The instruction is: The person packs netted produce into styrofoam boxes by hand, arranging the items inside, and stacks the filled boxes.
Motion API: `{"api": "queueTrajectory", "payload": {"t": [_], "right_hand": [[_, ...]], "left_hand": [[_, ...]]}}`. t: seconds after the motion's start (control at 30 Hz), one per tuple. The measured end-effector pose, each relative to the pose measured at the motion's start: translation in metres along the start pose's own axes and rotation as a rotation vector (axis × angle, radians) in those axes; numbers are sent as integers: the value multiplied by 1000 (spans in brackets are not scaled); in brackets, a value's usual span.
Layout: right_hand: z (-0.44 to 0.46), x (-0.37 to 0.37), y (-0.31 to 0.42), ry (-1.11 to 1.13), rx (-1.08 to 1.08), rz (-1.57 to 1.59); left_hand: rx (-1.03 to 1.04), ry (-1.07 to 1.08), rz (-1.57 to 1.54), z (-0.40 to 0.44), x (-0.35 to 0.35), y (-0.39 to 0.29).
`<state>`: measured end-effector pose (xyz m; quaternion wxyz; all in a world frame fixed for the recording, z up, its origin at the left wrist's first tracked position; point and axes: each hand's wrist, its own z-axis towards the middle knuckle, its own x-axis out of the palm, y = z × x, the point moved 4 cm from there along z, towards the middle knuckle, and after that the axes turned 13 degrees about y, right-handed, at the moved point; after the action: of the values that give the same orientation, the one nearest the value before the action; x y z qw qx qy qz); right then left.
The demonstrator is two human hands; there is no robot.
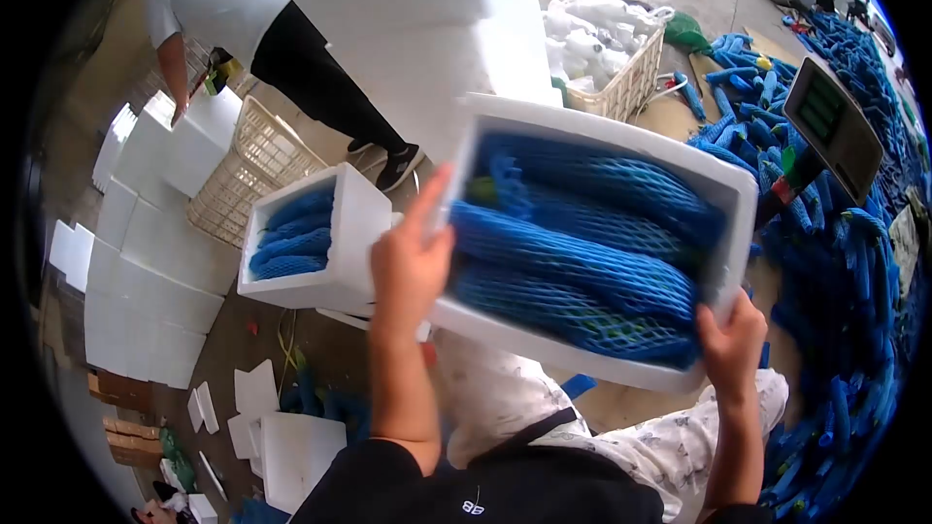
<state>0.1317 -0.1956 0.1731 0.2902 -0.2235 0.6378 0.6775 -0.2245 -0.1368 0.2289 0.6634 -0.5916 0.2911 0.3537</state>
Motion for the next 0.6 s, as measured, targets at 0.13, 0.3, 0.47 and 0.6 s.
{"api": "queueTrajectory", "payload": {"t": [0.13,0.3,0.47,0.6], "right_hand": [[72,70,166,151,-407,78],[144,189,368,486,-543,-48],[159,317,440,676,-518,-246],[155,328,459,698,-556,-389]], "left_hand": [[-51,-302,239,-28,-180,63],[-278,-393,322,-43,-350,188],[-448,-309,200,-35,-373,406],[-835,-168,712,-22,-347,325]]}}
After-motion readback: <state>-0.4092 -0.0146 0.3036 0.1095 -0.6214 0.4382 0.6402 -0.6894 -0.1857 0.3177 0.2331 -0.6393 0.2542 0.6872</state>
